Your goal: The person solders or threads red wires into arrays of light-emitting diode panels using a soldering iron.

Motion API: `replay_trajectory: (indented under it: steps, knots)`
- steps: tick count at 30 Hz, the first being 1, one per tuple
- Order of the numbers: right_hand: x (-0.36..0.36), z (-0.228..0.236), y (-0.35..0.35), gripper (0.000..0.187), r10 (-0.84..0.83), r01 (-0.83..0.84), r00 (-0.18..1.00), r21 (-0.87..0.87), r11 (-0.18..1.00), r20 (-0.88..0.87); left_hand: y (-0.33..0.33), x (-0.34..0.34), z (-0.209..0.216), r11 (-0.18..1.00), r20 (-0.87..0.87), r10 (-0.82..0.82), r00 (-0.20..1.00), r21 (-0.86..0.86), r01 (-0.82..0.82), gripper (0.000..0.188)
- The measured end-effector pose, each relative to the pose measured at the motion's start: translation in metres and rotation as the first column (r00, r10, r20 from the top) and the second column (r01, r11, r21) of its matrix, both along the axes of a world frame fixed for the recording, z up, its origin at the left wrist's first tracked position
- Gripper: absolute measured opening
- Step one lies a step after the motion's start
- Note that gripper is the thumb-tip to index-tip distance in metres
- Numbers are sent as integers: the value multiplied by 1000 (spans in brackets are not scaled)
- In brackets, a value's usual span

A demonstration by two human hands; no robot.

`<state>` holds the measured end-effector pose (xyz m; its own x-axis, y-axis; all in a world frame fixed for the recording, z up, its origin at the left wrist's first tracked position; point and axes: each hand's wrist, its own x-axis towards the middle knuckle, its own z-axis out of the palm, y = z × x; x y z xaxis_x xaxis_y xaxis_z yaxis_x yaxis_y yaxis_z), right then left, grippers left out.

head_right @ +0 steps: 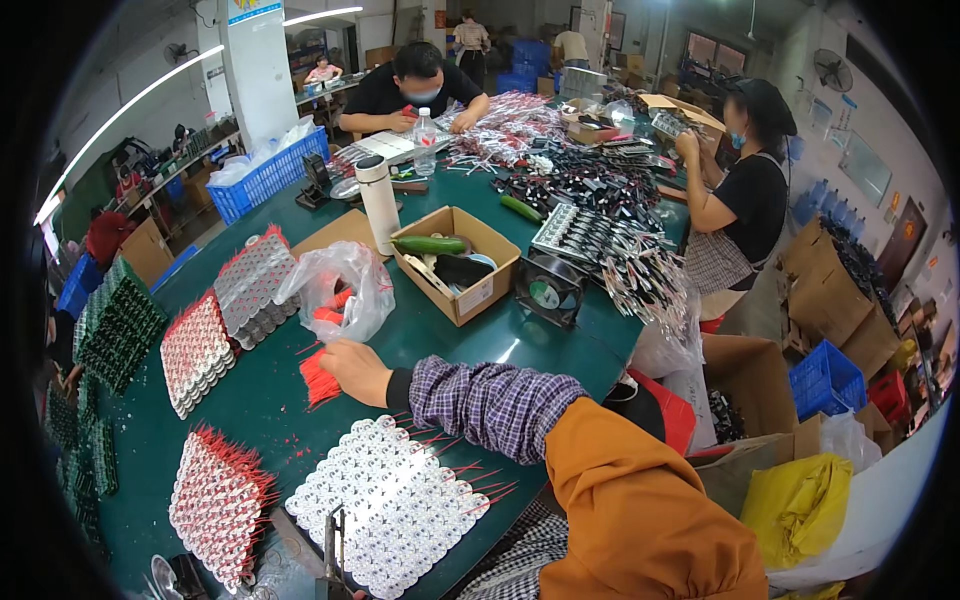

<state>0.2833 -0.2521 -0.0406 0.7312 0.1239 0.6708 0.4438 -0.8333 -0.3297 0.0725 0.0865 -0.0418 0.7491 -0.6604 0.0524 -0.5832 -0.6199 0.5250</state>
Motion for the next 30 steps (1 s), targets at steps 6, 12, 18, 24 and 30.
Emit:
replay_trajectory:
  steps: [6,12,18,24,30]
  knots:
    - [-8,-28,4,5,-38,23,995,-154,988,-94,7,-5,6,996,-23,87,996,3,-87,24]
    - [-7,-8,9,7,-48,10,994,-351,936,-101,8,-20,4,983,-92,180,979,-14,-182,24]
    - [-14,22,-2,9,-60,45,998,-372,927,-31,8,-38,3,963,-170,255,952,-45,-266,24]
    - [-48,86,-1,3,-248,-4,948,-784,621,-202,10,-58,-4,930,-268,333,904,-67,-363,25]
    - [-61,84,-1,8,-347,-154,888,-907,391,-301,-6,-79,4,772,-299,400,866,-399,-494,28]
